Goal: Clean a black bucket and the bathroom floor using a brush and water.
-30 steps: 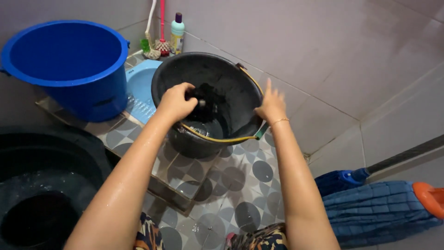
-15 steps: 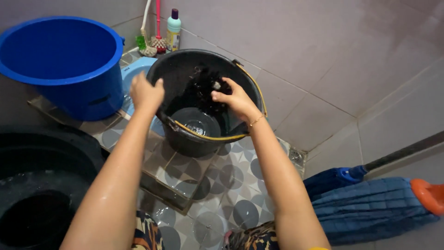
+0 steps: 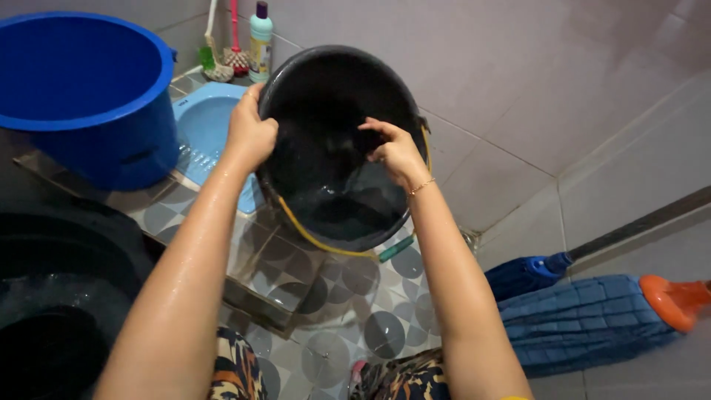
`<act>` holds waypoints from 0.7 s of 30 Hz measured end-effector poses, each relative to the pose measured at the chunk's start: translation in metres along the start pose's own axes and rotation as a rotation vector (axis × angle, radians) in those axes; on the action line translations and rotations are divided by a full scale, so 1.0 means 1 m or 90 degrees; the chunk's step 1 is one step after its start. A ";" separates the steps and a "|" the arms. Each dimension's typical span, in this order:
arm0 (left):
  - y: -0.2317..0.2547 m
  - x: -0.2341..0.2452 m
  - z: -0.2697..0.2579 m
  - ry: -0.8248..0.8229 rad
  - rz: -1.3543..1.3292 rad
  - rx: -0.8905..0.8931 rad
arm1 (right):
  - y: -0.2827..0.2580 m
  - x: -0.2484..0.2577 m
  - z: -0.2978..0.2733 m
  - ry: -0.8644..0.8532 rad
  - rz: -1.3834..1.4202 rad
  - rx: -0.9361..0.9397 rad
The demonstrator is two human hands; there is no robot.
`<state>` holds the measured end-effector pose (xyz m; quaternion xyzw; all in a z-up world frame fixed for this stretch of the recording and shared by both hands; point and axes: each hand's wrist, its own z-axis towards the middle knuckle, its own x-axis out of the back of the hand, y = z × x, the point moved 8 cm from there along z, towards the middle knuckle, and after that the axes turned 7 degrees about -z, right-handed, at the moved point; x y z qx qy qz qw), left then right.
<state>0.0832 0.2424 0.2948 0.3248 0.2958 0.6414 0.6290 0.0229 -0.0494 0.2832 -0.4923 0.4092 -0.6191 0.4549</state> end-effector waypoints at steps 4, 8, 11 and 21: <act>0.029 0.001 -0.010 -0.073 0.034 0.119 | 0.060 0.021 0.015 0.074 -0.303 0.325; 0.022 0.003 -0.012 -0.135 -0.026 0.140 | 0.139 -0.022 0.005 -0.043 -0.498 -0.082; 0.023 0.005 -0.016 -0.146 -0.006 0.178 | 0.174 -0.076 -0.019 -0.178 -0.804 -0.051; 0.045 -0.008 -0.024 -0.100 0.175 0.103 | 0.162 -0.132 -0.066 -0.318 -0.824 -0.237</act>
